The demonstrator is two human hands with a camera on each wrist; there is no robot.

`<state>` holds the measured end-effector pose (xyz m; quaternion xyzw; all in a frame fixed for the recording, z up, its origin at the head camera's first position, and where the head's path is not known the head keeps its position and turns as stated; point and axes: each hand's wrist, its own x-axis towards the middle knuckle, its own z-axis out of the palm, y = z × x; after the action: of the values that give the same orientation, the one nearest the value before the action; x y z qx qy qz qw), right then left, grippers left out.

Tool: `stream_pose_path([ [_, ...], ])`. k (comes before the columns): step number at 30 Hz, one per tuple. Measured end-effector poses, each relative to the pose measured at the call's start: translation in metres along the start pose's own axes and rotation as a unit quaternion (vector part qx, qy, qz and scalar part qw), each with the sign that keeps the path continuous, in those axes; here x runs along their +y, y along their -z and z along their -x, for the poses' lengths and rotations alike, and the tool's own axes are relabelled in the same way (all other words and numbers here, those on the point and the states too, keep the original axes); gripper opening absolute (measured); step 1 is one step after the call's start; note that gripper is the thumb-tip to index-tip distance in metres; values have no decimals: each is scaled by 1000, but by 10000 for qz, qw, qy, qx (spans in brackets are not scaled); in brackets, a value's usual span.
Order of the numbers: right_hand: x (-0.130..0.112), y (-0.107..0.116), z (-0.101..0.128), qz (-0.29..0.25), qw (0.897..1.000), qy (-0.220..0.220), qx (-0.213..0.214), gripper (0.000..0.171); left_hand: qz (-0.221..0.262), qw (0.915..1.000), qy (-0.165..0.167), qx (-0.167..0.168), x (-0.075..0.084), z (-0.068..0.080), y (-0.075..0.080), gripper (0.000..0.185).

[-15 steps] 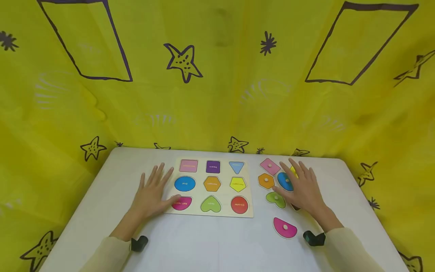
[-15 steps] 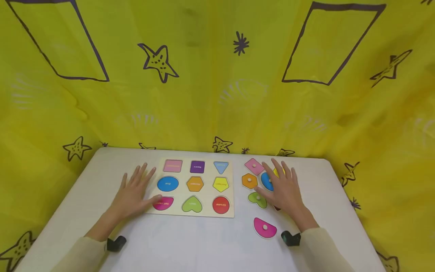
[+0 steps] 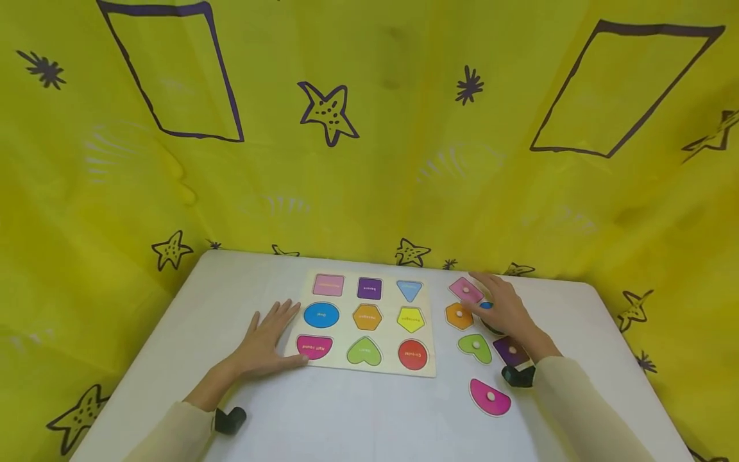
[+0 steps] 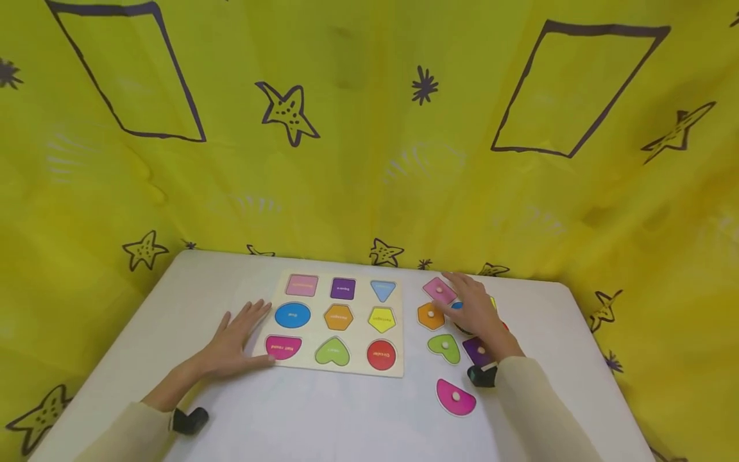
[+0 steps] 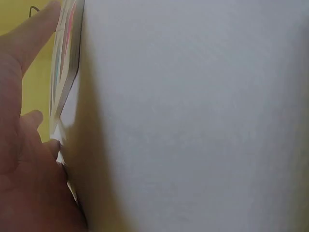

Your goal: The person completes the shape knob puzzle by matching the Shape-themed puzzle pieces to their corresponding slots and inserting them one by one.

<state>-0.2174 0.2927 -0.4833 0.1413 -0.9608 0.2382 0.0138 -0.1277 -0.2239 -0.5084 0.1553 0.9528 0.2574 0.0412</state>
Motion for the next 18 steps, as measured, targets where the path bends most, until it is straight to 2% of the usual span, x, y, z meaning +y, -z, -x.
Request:
stream_pose_path([
  [5, 2, -7, -13, -227, 9996, -135, 94, 64, 86, 9999, -54, -10, -2, 2, -1, 113],
  [14, 9, -19, -23, -502, 9952, -763, 340, 48, -292, 9995, -36, 105, -5, 4, -7, 112],
  [18, 9, -18, -24, -567, 9937, -865, 432, 39, -334, 9992, -86, 205, -4, 2, -6, 112],
])
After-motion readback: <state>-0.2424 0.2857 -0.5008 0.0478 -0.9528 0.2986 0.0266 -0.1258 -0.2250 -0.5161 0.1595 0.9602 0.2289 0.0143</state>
